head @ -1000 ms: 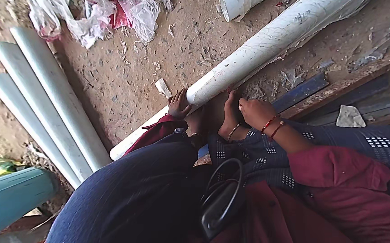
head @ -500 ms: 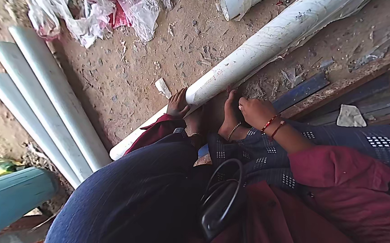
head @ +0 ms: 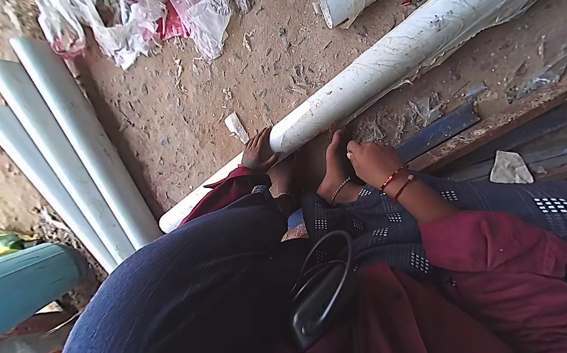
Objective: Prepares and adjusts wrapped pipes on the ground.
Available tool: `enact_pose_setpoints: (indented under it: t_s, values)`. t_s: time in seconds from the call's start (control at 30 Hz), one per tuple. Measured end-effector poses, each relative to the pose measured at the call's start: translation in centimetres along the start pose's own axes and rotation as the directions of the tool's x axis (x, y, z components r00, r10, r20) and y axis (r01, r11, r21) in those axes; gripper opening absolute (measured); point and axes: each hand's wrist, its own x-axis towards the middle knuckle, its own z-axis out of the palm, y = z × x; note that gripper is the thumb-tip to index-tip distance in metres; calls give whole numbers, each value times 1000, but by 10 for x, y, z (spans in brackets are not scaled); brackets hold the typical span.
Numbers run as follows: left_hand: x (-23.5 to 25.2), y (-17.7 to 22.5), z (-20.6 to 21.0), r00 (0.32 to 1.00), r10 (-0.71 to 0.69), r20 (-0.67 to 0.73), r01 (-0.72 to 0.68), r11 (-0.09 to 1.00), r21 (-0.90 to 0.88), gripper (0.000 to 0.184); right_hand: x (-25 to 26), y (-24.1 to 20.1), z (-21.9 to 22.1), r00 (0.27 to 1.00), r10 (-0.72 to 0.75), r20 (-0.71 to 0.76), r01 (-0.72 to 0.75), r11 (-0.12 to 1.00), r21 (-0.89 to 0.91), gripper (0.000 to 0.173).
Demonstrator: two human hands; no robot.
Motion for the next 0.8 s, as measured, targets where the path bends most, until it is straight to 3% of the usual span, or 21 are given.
enact_pose_setpoints:
  t_s: [0.27, 0.5, 0.8]
  values:
    - [1, 5, -4, 1000, -7, 27, 8, 999, -43, 78, 0, 0, -1, 1000, 1, 6, -1, 1000, 1, 29]
    - [0, 7, 6, 996, -78, -43, 80, 996, 31, 81, 0, 1, 1, 1000, -6, -4, 6, 1000, -1, 29]
    - [-4, 0, -10, 1000, 11, 22, -7, 985, -172, 73, 0, 0, -2, 1000, -1, 17, 0, 1000, 3, 29]
